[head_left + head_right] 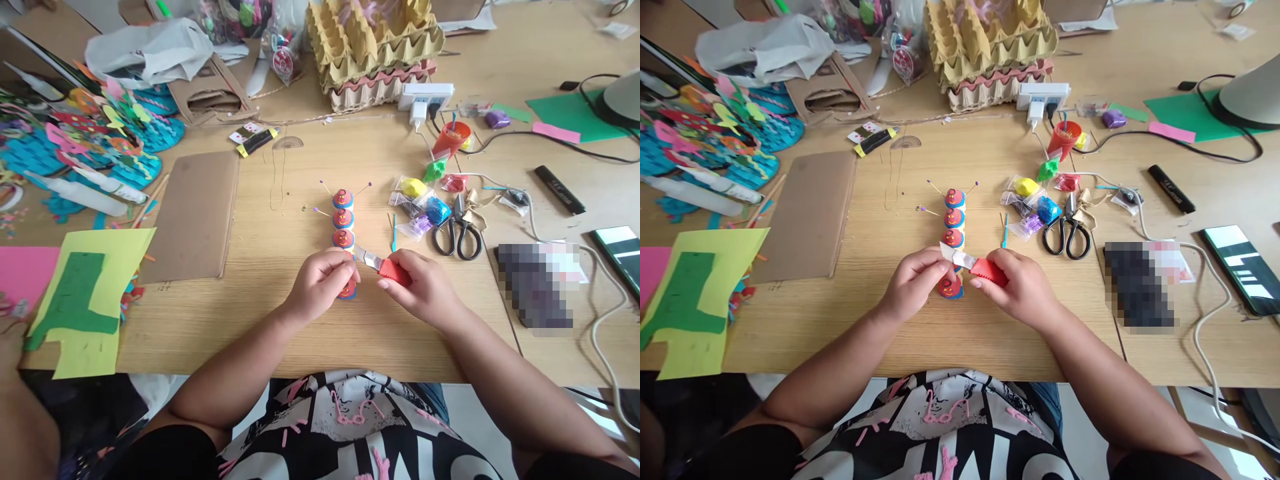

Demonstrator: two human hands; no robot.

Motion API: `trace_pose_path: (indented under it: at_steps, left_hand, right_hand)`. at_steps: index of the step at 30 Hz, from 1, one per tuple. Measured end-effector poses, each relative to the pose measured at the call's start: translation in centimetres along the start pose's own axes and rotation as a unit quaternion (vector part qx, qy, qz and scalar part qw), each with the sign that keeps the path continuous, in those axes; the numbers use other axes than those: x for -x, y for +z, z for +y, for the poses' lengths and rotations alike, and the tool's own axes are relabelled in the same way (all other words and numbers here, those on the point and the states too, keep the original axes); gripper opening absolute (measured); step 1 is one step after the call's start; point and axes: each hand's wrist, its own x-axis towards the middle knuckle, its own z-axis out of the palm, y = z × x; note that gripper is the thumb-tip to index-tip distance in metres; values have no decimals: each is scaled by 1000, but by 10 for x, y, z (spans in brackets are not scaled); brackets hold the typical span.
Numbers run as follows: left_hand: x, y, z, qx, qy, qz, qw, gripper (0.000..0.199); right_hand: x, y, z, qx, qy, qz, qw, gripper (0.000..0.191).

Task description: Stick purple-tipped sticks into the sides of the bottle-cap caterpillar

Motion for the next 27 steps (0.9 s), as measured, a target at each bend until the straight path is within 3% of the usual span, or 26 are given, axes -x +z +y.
trace_pose_path:
  at_steps: [4,27]
  left_hand:
    - [1,3,-3,12,-10,1,1000,26]
    - [6,6,-4,19,25,0,1000,36]
  right_hand:
    - [2,1,-3,18,-17,-32,999,37]
    - [-1,1,-4,132,35,-8,991,55]
